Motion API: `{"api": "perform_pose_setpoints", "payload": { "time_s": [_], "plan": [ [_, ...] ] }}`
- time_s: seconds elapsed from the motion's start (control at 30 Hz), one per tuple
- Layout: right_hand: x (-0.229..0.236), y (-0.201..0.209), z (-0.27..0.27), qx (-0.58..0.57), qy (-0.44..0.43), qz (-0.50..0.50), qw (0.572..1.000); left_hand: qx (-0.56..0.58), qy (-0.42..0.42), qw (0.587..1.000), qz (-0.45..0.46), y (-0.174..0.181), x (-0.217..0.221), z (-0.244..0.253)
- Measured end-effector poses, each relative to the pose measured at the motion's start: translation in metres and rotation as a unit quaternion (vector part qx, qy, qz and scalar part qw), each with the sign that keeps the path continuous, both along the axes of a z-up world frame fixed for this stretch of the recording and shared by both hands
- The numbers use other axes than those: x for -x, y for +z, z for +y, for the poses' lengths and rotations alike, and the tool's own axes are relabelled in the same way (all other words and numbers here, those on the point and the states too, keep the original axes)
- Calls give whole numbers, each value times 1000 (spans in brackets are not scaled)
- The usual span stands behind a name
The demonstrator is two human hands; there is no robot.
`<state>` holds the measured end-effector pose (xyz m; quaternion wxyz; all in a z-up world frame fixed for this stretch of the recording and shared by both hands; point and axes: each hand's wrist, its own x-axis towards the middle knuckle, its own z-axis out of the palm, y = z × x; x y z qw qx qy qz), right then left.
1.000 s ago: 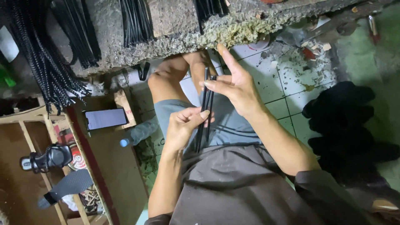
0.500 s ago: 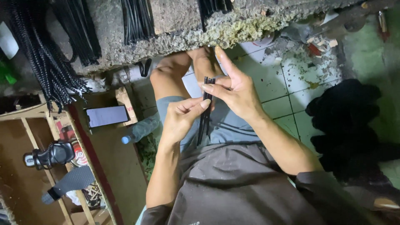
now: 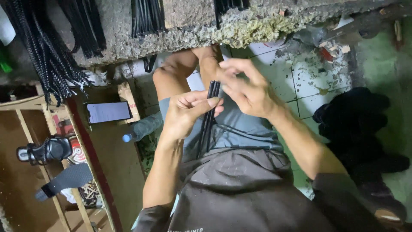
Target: Applying glue to the ends of thin black shoe straps using a small applicator tool.
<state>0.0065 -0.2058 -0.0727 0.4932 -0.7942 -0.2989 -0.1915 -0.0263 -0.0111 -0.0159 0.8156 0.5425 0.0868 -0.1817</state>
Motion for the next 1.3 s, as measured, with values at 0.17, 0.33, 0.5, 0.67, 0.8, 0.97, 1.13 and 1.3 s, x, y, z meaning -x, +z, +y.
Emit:
{"api": "perform_pose_setpoints", "payload": {
  "time_s": [0.17, 0.33, 0.5, 0.67, 0.8, 0.97, 1.13, 1.3],
  "plan": [
    [-12, 14, -16, 155, 37, -177, 971, 17, -14, 1000, 13, 1, 4, 8],
    [-18, 12, -28, 180, 41, -206, 961, 30, -3, 999, 17, -8, 5, 11],
    [-15, 26, -20, 193, 52, -202, 959, 7, -18, 1000, 6, -4, 3, 5],
    [-29, 35, -27, 255, 28, -189, 948, -36, -47, 998, 9, 1, 1, 12],
    [-21, 24, -22, 281, 55, -215, 934, -21, -61, 998, 15, 6, -1, 18],
    [-16, 27, -31, 327, 55, -229, 915, 58, -27, 997, 38, -15, 7, 25],
    [-13, 26, -37, 282, 46, -206, 936, 42, -17, 997, 55, -4, 0, 22],
    [-20, 43, -23, 316, 68, -231, 918, -39, -75, 996, -10, 11, 0, 15]
  ]
}}
